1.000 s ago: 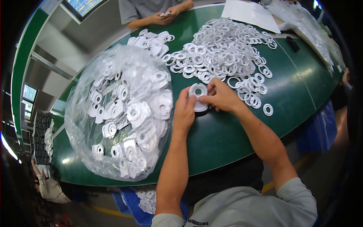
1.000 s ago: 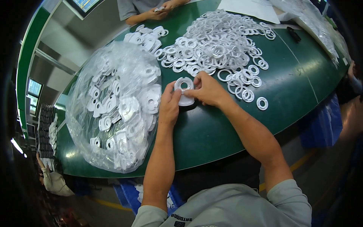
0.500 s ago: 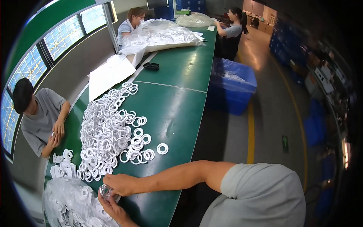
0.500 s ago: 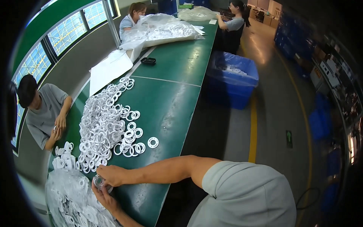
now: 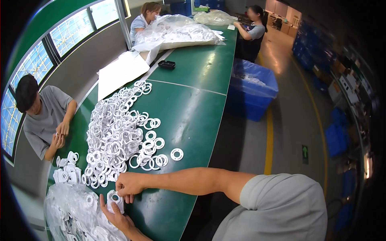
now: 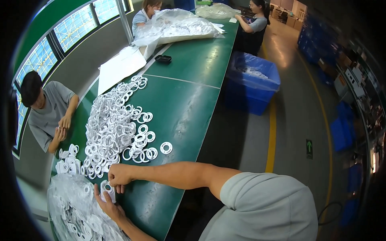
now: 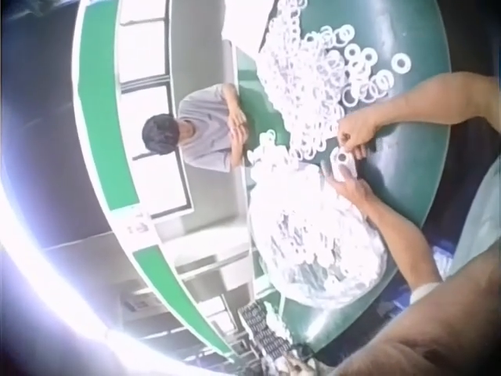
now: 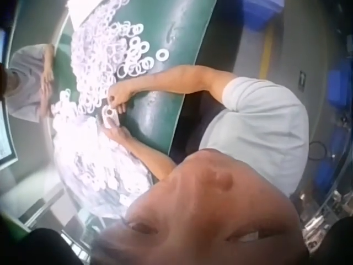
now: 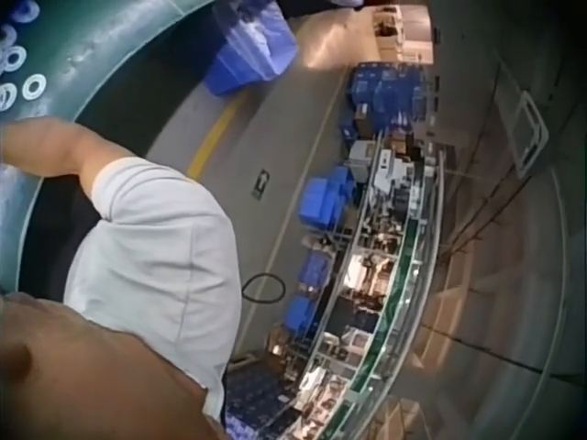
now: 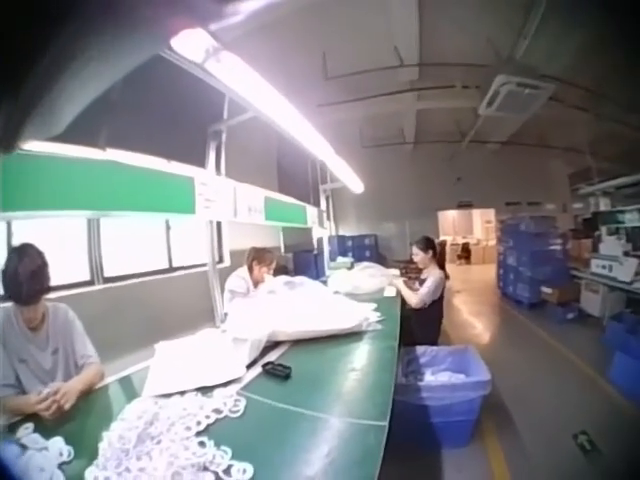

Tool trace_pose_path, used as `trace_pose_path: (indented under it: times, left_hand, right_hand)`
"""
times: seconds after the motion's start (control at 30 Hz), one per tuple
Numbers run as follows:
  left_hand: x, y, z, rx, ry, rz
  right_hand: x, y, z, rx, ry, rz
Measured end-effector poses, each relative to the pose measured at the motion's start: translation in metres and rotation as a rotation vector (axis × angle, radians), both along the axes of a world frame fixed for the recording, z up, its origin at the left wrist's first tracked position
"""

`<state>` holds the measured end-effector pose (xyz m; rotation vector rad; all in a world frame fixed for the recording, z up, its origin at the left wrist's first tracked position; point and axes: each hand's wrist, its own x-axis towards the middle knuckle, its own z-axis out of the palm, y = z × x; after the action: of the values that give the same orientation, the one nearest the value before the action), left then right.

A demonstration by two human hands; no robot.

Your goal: Assembling small white plastic components with green rings at a factory workstation.

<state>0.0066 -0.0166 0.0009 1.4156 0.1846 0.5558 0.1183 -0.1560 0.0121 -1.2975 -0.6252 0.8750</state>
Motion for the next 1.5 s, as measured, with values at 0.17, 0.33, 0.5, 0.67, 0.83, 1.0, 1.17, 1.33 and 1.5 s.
trace_pose_path:
  times: [0.17,0.33,0.5,0.67,0.83,1.0,1.17,1.33,1.5]
  left_hand:
    - [-0.003,-0.003,0.002,-0.041,0.091,-0.067]
    - [0.002,-0.007,0.012,0.023,0.162,-0.022]
    - [-0.001,0.005,0.004,-0.080,0.124,0.006]
    - [-0.004,0.015,-0.002,-0.268,0.010,0.133]
    - [0.016,-0.011,-0.008,0.106,0.127,0.027]
    - [-0.010,0.023,-0.009,0.165,0.089,-0.139]
    - [-0.022,0.050,-0.030,-0.010,0.049,0.119]
    - [0.024,0.005,-0.043,-0.054,0.200,-0.150]
    - [0.067,-0.006,-0.083,-0.059,0.266,-0.303]
  right_hand:
    - [-0.001,0.004,-0.005,-0.018,-0.105,-0.027]
    - [-0.003,0.015,-0.001,-0.252,-0.537,-0.226]
    - [0.000,0.012,-0.011,-0.091,-0.149,-0.116]
    - [-0.008,0.016,0.009,-0.125,-0.028,-0.035]
    - [0.003,-0.012,-0.001,-0.142,0.018,-0.064]
    - [-0.007,0.035,-0.035,0.172,-0.419,0.089]
    - [-0.017,0.023,0.016,-0.031,-0.493,0.102]
    - [-0.002,0.030,-0.026,-0.088,-0.559,-0.049]
    - [-0.022,0.048,-0.016,-0.037,-0.304,0.064]
